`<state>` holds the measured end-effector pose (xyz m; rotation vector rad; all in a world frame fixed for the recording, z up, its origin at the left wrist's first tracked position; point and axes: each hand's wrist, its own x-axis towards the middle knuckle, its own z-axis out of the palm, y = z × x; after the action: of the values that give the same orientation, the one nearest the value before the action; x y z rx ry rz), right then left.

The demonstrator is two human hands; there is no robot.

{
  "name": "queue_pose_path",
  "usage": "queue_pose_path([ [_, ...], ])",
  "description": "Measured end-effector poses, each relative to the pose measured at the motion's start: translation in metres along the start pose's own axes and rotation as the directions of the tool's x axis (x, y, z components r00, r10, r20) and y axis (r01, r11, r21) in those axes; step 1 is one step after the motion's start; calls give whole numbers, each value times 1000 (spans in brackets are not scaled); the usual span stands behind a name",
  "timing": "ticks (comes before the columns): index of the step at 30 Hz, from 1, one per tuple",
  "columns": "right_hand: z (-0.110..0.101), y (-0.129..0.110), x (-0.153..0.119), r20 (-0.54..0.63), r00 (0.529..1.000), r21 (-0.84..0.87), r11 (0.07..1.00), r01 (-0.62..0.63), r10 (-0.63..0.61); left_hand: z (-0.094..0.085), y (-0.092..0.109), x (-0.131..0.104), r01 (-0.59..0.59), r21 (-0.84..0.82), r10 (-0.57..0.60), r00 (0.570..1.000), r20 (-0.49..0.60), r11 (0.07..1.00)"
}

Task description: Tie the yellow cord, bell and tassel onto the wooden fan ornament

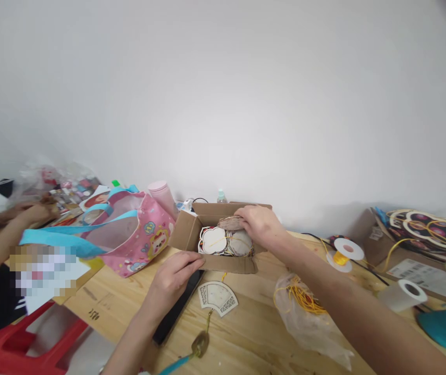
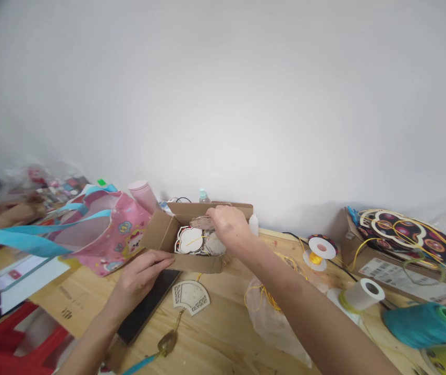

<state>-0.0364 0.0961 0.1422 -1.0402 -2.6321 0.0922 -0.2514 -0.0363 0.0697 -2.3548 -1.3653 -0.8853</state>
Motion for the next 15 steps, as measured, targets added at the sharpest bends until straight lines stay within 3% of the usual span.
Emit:
queue_pose_path([
  [5,-10,-2,-6,-167,985,76,997,-21,34,0,1,1,-12,9,12,1000,0,1000],
  [7,-11,-3,-9,-180,982,88,995,-44,59,0,2,3,-24,10,24,1000,-13,1000],
  [13,-3,-10,-4,133,984,-25,993,-115,118,-2,6,7,-47,0,47,998,-43,999],
  [15,1,-11,3,183,976,-40,992,-116,121,-1,6,6,-42,-6,42,998,-42,999],
])
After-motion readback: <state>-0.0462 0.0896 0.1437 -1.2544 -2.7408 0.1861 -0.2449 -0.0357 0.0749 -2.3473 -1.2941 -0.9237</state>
